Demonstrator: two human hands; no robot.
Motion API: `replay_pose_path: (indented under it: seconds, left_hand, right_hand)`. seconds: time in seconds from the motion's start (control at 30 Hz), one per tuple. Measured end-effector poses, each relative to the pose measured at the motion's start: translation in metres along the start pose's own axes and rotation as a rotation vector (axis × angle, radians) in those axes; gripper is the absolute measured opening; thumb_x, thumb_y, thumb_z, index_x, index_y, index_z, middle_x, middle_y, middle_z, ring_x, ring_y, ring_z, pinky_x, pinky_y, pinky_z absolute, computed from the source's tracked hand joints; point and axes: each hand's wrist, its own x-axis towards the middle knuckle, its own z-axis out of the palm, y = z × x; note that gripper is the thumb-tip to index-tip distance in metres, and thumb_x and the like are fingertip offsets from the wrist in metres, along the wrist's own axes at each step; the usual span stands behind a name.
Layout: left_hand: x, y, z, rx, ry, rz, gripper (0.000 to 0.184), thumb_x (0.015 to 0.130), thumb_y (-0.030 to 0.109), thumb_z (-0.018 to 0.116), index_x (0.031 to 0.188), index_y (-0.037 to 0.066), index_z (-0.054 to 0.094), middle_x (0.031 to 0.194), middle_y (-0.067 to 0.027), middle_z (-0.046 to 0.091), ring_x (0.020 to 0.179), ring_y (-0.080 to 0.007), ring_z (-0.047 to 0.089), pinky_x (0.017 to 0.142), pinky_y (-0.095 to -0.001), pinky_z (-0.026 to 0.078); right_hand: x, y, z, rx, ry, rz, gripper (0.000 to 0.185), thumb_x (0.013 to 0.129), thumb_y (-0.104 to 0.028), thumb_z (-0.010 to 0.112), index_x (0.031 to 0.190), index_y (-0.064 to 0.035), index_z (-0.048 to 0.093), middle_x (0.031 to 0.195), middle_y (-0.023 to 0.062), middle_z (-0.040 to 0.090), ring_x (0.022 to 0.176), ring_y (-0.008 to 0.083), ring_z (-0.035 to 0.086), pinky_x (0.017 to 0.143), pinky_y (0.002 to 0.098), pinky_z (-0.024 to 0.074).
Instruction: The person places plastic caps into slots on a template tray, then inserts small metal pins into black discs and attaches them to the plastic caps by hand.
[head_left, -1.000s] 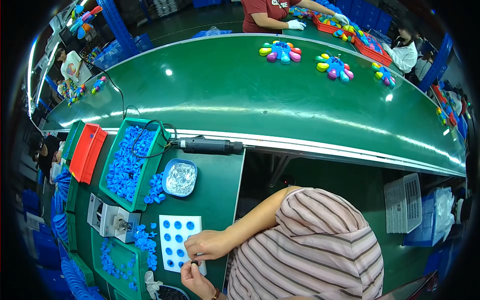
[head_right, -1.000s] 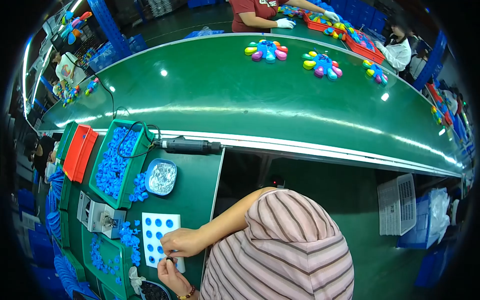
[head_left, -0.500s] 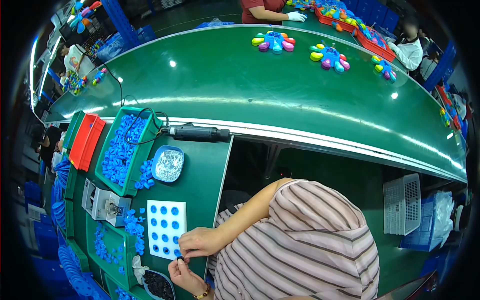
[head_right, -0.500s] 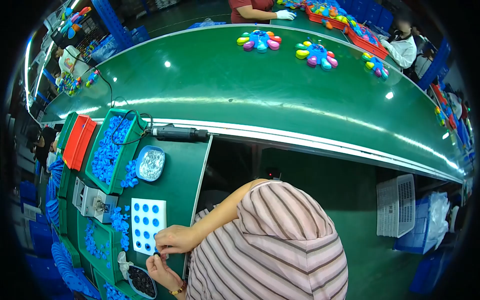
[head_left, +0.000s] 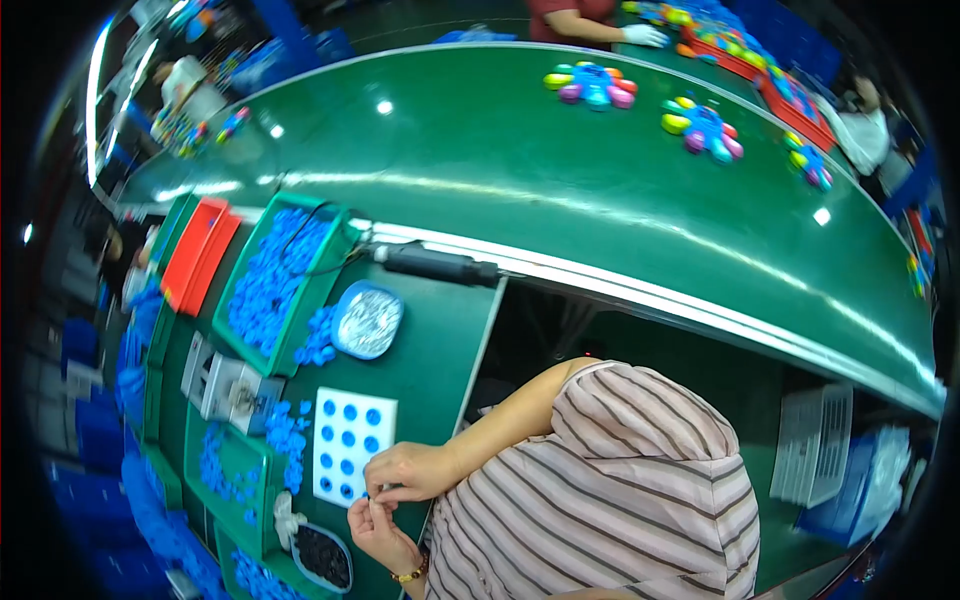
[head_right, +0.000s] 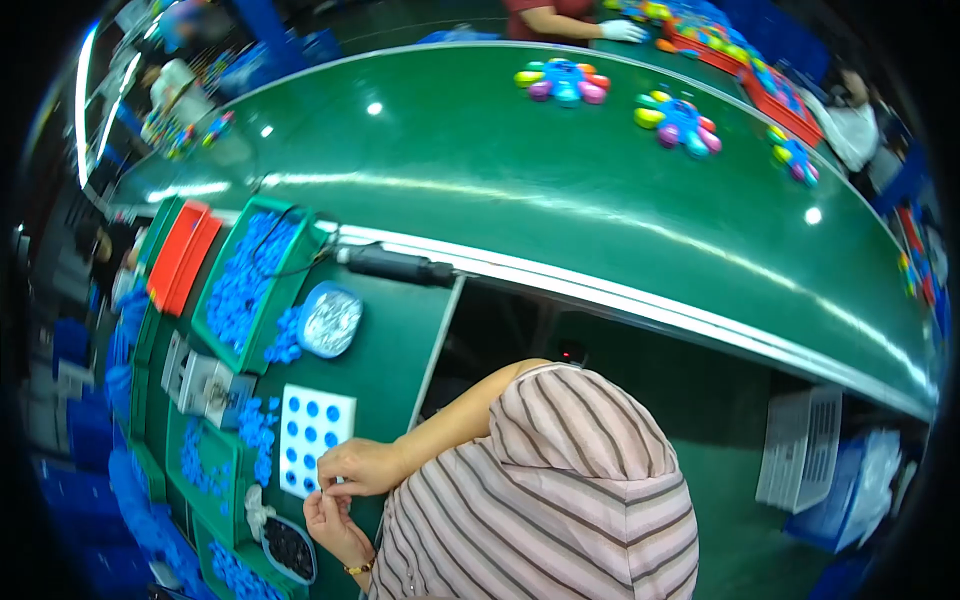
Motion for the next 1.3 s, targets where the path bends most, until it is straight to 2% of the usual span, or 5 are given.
replay_pose_path:
  seconds: [0.13,0.3,0.5,1.07,1.3]
  left_hand:
    - [-0.003,0.007,-0.018,0.203,0.086,0.025,0.026,0.095,0.006,0.059,0.116,-0.01,0.058,0.102,-0.0166,0.068,0.085,-0.0182,0.068,0.074,-0.029,0.056]
    - [-0.017,-0.008,-0.018,0.112,0.239,0.028,0.015,0.095,0.004,0.061,0.104,-0.007,0.061,0.089,-0.0126,0.069,0.076,-0.0174,0.069,0.07,-0.0283,0.057]
    - [-0.016,-0.003,-0.016,-0.054,0.172,0.001,0.012,0.094,0.004,0.062,0.103,-0.005,0.062,0.089,-0.0117,0.071,0.078,-0.0153,0.069,0.071,-0.026,0.057]
    - [0.012,0.002,-0.017,-0.049,0.191,0.061,0.011,0.091,0.008,0.068,0.095,-0.002,0.068,0.086,-0.007,0.071,0.082,-0.0119,0.068,0.071,-0.0249,0.056]
    - [0.004,-0.005,-0.008,0.475,0.346,0.551,0.012,0.081,0.003,0.074,0.093,0.003,0.071,0.09,-0.0122,0.072,0.081,-0.026,0.071,0.07,-0.0342,0.056]
  right_hand:
    - [0.02,0.003,0.012,0.076,-0.107,0.061,0.013,0.086,-0.016,0.067,0.088,-0.0042,0.064,0.089,0.0122,0.064,0.084,0.0316,0.063,0.072,0.0391,0.0514]
    - [0.03,0.01,0.017,0.069,-0.235,0.075,0.007,0.082,-0.004,0.071,0.086,-0.0036,0.065,0.085,0.0106,0.068,0.079,0.0285,0.067,0.069,0.0368,0.0535]
    - [0.036,0.006,0.015,0.026,-0.245,0.028,0.013,0.079,0.002,0.073,0.084,-0.0011,0.062,0.086,0.0132,0.069,0.076,0.0273,0.069,0.066,0.0337,0.055]
    - [0.056,0.017,0.019,-0.074,-0.306,0.166,0.013,0.076,0.007,0.071,0.08,-0.0003,0.061,0.088,0.0159,0.069,0.08,0.0276,0.069,0.072,0.0335,0.0535]
    - [0.053,0.004,0.014,-0.101,-0.236,0.068,0.015,0.074,0.005,0.073,0.082,-0.0008,0.063,0.092,0.0166,0.07,0.084,0.0281,0.07,0.073,0.034,0.0554]
